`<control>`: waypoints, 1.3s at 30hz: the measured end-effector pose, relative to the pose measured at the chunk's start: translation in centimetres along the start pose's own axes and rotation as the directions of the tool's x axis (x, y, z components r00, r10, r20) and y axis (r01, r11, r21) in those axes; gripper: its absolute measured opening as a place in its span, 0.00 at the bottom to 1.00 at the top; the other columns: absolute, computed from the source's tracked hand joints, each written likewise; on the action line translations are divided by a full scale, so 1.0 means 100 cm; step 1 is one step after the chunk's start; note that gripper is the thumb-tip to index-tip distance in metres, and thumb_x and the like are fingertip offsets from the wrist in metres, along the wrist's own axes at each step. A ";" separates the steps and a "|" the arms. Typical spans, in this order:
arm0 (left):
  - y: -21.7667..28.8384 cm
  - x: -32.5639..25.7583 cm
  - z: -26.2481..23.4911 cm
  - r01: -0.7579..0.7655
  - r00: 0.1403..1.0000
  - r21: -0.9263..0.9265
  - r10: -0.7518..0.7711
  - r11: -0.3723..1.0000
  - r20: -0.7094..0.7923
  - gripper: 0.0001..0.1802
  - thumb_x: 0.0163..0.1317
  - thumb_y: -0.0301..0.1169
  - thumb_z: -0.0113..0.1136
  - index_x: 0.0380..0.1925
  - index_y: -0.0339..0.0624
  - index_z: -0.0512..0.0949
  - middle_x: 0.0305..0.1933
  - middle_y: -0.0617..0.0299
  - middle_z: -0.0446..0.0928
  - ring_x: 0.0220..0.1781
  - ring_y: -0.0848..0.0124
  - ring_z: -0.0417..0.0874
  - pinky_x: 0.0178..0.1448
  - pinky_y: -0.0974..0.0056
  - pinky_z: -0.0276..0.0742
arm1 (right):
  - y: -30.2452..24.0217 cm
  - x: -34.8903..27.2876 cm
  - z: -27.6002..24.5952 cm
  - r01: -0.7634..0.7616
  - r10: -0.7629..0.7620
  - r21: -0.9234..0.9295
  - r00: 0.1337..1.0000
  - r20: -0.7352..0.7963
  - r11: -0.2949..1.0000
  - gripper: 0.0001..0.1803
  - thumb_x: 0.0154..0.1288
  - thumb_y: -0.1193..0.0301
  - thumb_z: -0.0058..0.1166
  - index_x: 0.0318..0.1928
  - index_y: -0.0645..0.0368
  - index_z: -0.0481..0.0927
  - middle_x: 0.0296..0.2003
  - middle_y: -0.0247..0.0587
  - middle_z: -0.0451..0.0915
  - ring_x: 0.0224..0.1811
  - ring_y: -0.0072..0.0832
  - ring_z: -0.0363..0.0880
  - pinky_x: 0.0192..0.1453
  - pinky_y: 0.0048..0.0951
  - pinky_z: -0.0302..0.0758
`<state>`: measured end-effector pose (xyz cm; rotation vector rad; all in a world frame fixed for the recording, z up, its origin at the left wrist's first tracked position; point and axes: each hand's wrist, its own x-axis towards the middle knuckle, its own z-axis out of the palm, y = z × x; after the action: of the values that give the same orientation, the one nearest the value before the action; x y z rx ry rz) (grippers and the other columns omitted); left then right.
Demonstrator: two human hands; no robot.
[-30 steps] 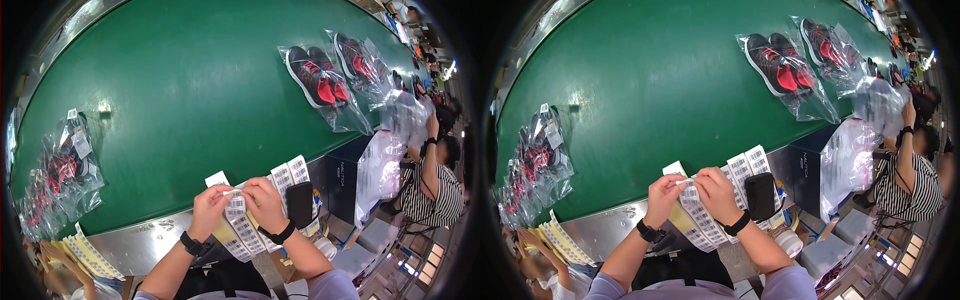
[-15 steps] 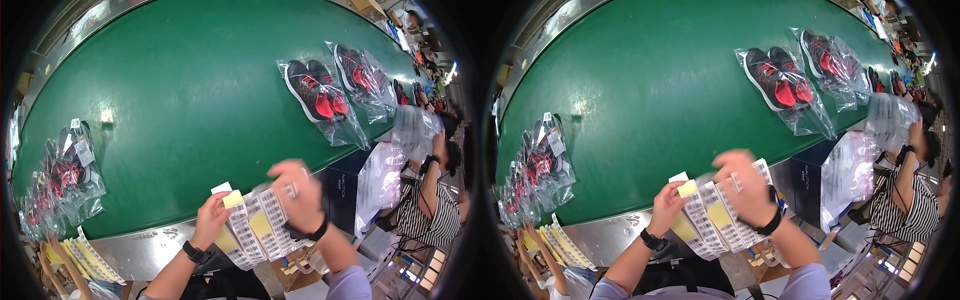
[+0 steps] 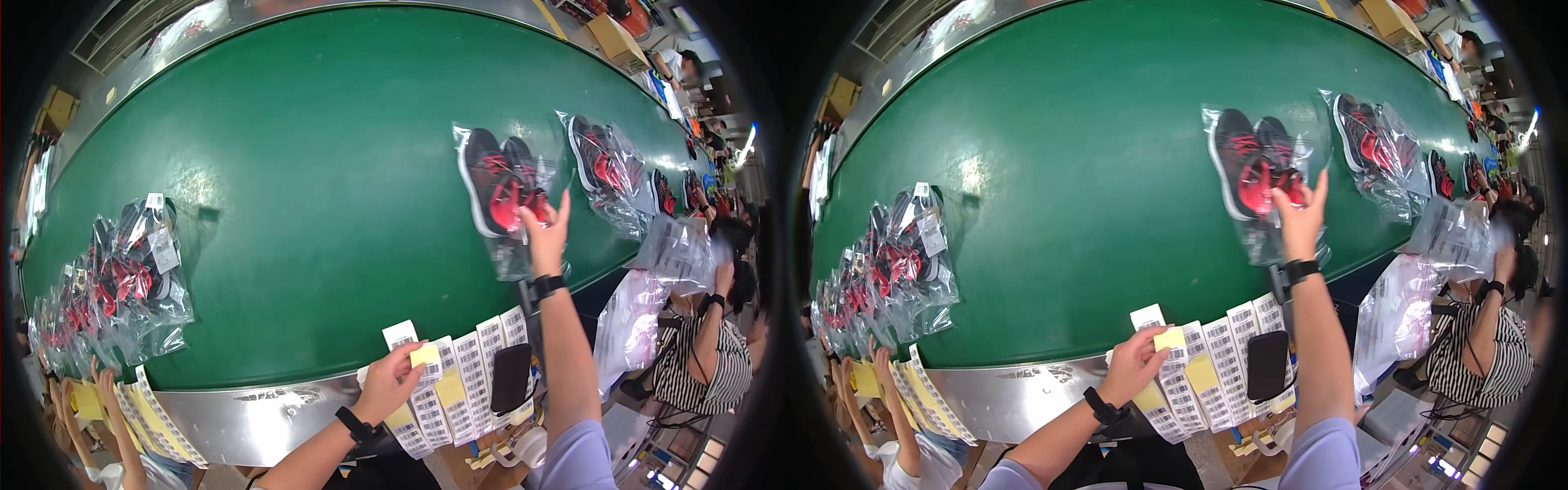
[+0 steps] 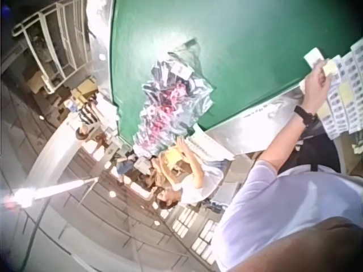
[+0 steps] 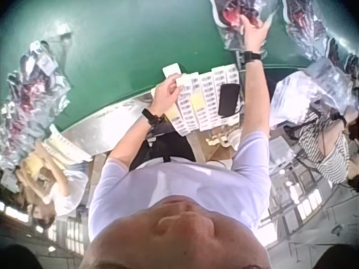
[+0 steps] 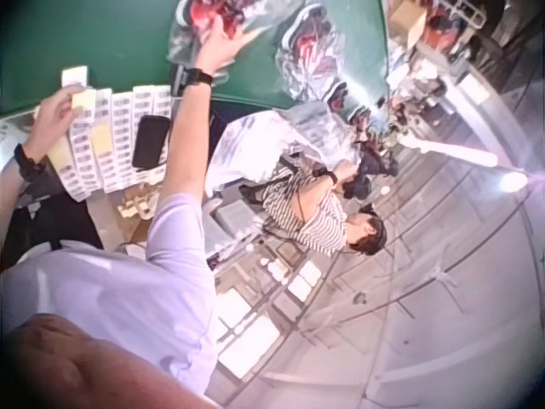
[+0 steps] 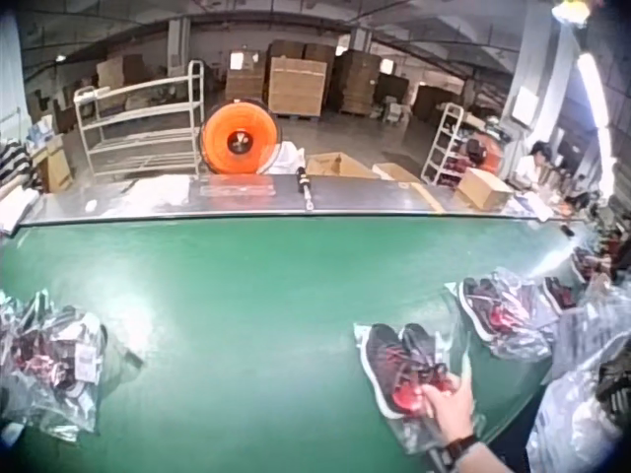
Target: The recorder is applying barcode labels to the outside of clear plastic bags containing athletic shoes on a conveyor belt in a factory setting.
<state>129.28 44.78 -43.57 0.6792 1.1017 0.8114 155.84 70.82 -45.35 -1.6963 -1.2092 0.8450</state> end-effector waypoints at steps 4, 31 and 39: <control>-0.003 0.001 0.000 -0.006 0.999 0.025 0.004 1.000 0.053 0.21 0.68 0.17 0.57 0.61 0.29 0.70 0.57 0.51 0.81 0.54 0.70 0.85 0.58 0.67 0.82 | -0.039 -0.069 0.099 -0.012 0.013 0.022 1.000 -0.017 1.000 0.58 0.58 0.78 0.70 0.79 0.58 0.42 0.54 0.51 0.79 0.52 0.31 0.80 0.57 0.29 0.77; -0.010 0.013 0.015 -0.153 0.970 0.056 0.139 0.987 0.202 0.22 0.65 0.25 0.60 0.60 0.39 0.74 0.39 0.54 0.81 0.34 0.63 0.84 0.41 0.62 0.80 | -0.085 -0.037 0.215 -0.206 0.196 -0.029 0.869 0.454 0.978 0.40 0.63 0.83 0.58 0.74 0.60 0.58 0.31 0.31 0.80 0.32 0.16 0.75 0.39 0.20 0.74; -0.008 0.017 0.019 -0.168 0.970 0.078 0.150 0.983 0.191 0.22 0.65 0.27 0.61 0.60 0.40 0.74 0.35 0.55 0.80 0.32 0.64 0.83 0.39 0.62 0.79 | -0.131 -0.007 0.210 -0.092 0.004 0.160 0.876 0.482 0.983 0.03 0.65 0.77 0.62 0.38 0.63 0.83 0.52 0.40 0.79 0.47 0.22 0.76 0.56 0.26 0.72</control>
<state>131.63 45.62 -44.47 0.9130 0.9291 0.8188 132.28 77.62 -41.65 -1.4147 -1.3679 1.4240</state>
